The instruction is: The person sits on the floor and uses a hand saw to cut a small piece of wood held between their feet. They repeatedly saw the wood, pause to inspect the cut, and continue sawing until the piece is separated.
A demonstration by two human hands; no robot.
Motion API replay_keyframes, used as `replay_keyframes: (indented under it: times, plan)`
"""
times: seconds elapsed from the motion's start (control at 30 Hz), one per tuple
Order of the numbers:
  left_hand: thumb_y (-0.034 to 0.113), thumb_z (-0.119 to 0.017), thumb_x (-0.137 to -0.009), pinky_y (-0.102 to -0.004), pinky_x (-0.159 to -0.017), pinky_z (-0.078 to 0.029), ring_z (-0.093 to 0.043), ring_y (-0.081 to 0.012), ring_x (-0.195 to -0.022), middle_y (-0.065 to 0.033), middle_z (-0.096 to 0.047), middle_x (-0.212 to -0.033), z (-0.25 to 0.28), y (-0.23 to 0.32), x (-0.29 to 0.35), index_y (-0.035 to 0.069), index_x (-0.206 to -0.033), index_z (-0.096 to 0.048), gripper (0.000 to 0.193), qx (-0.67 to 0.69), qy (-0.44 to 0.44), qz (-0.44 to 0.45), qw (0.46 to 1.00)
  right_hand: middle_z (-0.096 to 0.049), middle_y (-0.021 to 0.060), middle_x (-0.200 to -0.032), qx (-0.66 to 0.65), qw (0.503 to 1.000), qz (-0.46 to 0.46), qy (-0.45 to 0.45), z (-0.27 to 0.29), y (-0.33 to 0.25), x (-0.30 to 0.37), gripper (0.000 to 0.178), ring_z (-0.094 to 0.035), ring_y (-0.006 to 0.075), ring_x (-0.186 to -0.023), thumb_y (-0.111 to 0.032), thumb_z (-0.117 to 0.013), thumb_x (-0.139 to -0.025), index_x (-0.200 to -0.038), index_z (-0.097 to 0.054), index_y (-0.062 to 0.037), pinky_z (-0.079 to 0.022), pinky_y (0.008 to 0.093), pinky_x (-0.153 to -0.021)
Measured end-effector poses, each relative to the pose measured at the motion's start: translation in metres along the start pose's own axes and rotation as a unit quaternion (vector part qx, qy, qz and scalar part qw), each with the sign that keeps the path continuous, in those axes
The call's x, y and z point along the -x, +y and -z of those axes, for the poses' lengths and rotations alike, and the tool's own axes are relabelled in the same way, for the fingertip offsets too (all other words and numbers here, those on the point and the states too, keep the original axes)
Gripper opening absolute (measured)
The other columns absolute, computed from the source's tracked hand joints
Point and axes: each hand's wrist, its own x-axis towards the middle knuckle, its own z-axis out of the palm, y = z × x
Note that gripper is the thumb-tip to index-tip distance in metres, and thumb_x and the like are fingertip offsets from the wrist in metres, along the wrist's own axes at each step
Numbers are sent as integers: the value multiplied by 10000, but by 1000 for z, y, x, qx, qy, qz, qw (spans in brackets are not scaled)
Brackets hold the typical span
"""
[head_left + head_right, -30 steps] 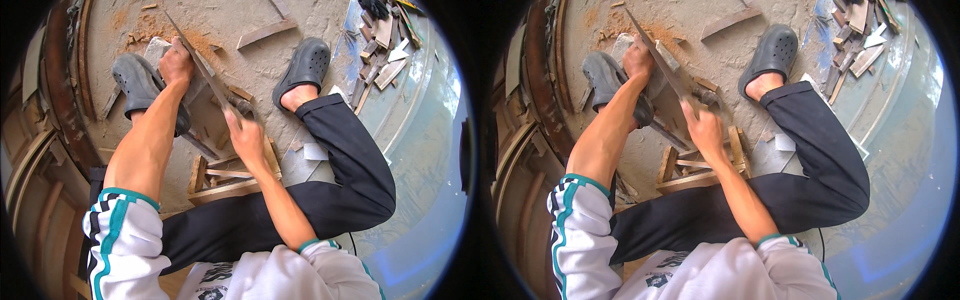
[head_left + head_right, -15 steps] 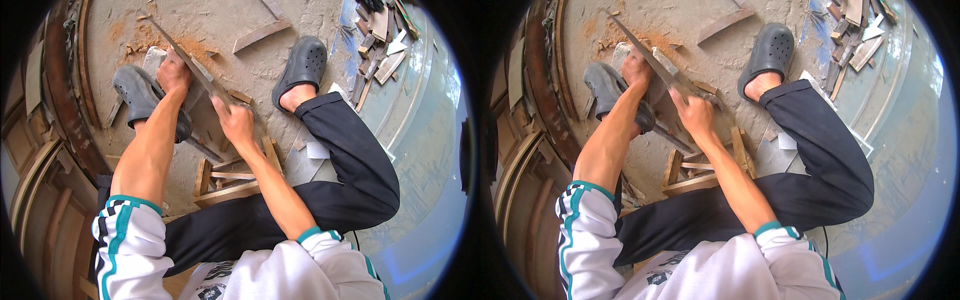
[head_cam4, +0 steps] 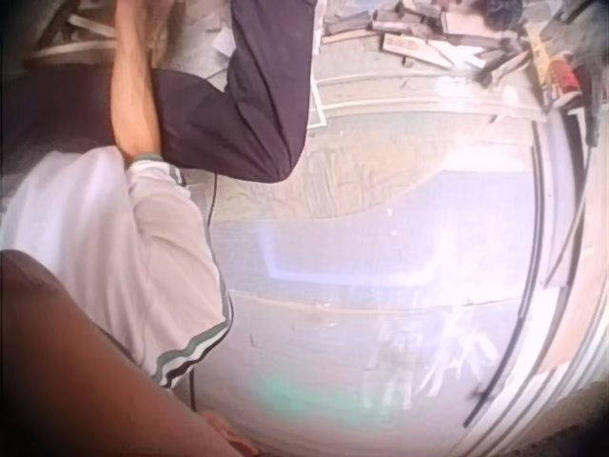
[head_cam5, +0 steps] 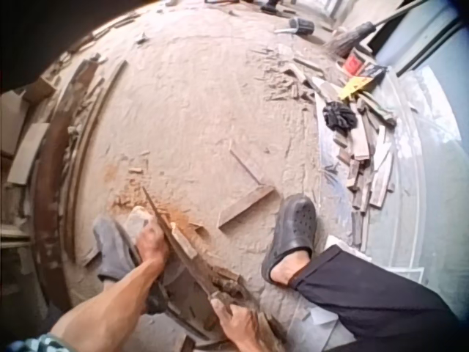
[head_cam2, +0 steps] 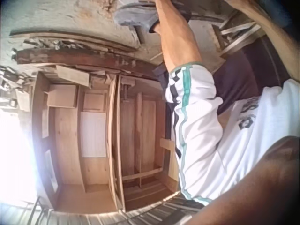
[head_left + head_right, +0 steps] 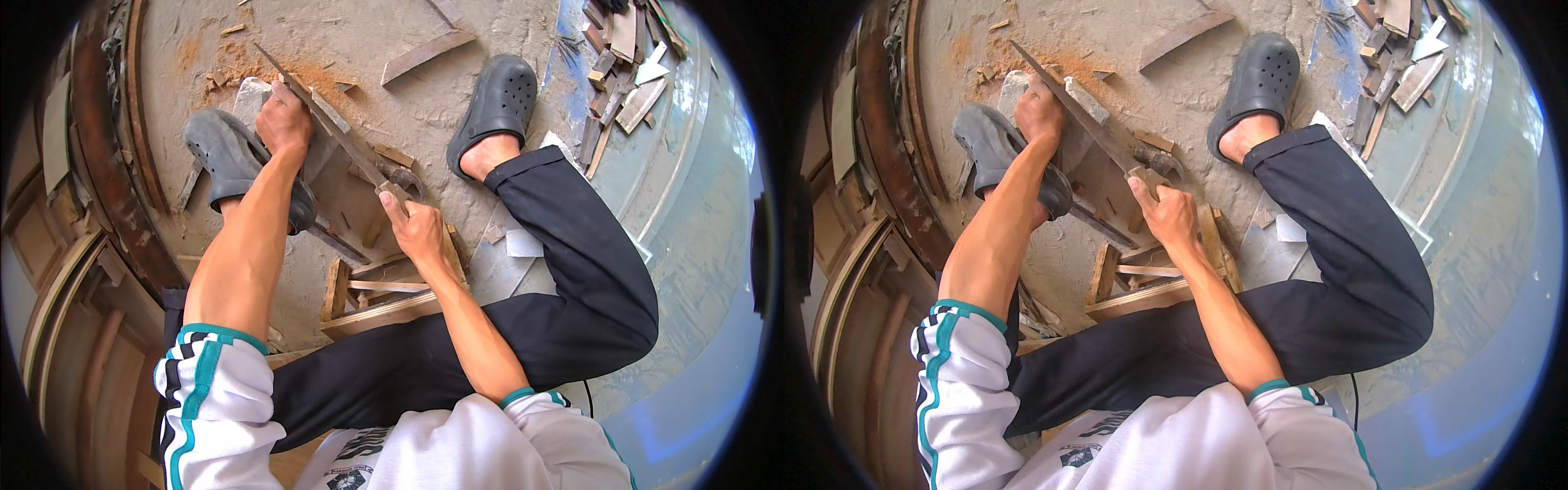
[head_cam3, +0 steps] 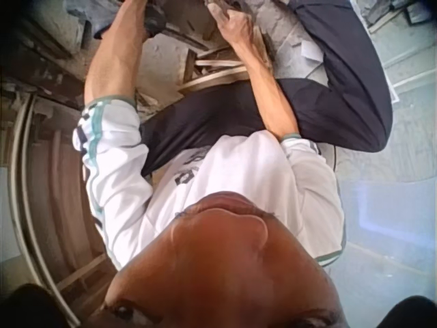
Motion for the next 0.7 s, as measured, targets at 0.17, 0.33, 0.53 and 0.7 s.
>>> replay_keyframes:
  times: [0.17, 0.33, 0.53, 0.7]
  plan:
    - [470, -241, -1006, -547, -878, -449, -616, -515, -935, -311, -665, -936, 1, 7, 2, -38, -918, -720, 704, 6, -22, -14, 1000, -515, 241, -488, 18, 997, 54, 49, -21, -44, -46, 757, -557, 349, -445, -635, -596, -885, -517, -569, 26, -447, 430, -482]
    - [482, -225, -1008, -549, -876, -448, -614, -514, -936, -306, -667, -942, -3, 0, -2, -30, -929, -722, 719, 3, -11, -10, 1000, -490, 217, -464, 14, 1000, 18, 2, -8, 12, -18, 799, -556, 320, -437, -684, -560, -879, -496, -538, 17, -439, 423, -474]
    - [496, -231, -1007, -551, -864, -451, -615, -516, -925, -306, -666, -924, -1, 2, -5, -23, -910, -725, 724, 8, 1, -28, 1000, -465, 210, -449, -33, 999, 29, 33, -17, -12, -21, 831, -499, 339, -419, -720, -541, -866, -482, -510, 16, -415, 458, -475]
    - [483, -239, -1004, -551, -853, -454, -614, -516, -914, -295, -669, -923, -2, 3, -1, -4, -894, -732, 702, -8, -8, -7, 1000, -489, 248, -476, 4, 999, 39, 10, -14, -50, -53, 841, -531, 385, -454, -720, -526, -873, -499, -534, 33, -438, 485, -511]
